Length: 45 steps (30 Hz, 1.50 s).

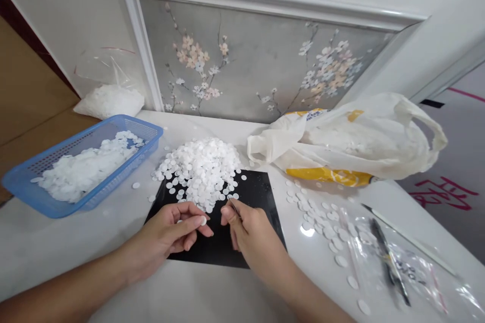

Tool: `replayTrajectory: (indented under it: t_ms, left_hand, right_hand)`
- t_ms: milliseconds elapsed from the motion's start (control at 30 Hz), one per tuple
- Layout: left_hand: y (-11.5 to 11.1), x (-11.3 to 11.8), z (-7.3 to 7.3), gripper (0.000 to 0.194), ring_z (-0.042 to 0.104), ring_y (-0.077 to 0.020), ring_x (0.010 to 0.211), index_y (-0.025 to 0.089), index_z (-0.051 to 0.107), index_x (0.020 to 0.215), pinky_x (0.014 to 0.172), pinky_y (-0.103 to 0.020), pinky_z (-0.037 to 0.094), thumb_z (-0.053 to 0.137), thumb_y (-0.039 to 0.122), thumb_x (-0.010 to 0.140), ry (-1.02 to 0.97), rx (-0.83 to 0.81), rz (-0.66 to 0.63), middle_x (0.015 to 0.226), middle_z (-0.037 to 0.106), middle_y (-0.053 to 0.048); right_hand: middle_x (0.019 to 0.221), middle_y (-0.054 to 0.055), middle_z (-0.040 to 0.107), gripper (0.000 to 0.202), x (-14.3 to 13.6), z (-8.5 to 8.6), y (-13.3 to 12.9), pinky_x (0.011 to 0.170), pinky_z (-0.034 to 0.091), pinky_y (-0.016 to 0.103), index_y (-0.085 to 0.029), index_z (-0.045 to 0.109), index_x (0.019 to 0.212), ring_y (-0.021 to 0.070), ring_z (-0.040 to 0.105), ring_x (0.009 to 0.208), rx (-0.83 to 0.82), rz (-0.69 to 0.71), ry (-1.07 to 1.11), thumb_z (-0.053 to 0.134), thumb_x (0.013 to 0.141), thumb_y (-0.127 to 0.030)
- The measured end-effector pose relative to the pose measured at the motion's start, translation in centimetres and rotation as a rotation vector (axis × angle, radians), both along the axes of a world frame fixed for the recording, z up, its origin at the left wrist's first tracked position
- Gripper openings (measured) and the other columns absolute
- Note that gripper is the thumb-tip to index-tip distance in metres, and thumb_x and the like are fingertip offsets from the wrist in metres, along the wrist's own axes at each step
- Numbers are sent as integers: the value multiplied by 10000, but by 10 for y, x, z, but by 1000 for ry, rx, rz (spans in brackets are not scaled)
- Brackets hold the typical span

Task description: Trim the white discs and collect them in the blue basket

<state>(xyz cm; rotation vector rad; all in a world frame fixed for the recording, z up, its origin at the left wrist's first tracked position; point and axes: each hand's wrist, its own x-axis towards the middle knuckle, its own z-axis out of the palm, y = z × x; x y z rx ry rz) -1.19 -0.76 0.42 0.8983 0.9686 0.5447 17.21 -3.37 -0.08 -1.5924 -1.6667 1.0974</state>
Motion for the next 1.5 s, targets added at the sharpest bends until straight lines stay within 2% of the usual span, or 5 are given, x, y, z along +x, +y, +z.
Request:
replayTrajectory:
  t_ms: [233,367,533,1267,1500]
  left_hand:
    - [2,-2,2,290,456,-43,481,148,641,892,515,-193,340,720,352,701,-22,-94,50,883,729,-108]
    - [2,-2,2,276,455,-38,459,149,631,870,473,-185,284,716,350,701,-15,-97,56,878,730,-106]
    - [3,-1,3,267,440,-33,440,136,635,849,447,-184,250,712,344,700,-8,-76,64,829,724,-97]
    - [2,-2,1,227,449,-30,431,131,641,817,428,-175,231,702,325,717,-2,-54,37,813,726,-105]
    - [6,-5,3,228,428,-46,480,142,662,911,446,-185,251,657,295,743,-30,-19,34,785,702,-78]
  right_hand:
    - [925,78,613,381,1,4,-5,726,493,314,-221,556,1203,195,602,825,285,130,-234,279,973,-348]
    - [797,56,566,410,-1,-3,-8,566,500,259,-185,520,1299,146,583,620,438,160,-355,300,975,-305]
    - [746,60,583,400,-2,-2,-11,509,479,223,-176,593,1227,144,598,616,576,184,-482,310,978,-310]
    - [742,64,609,404,-3,-2,-12,483,454,220,-159,635,1148,141,609,594,643,206,-583,288,983,-282]
    - [833,42,622,384,4,-4,-1,570,474,254,-245,501,1267,160,612,648,408,9,-463,255,980,-313]
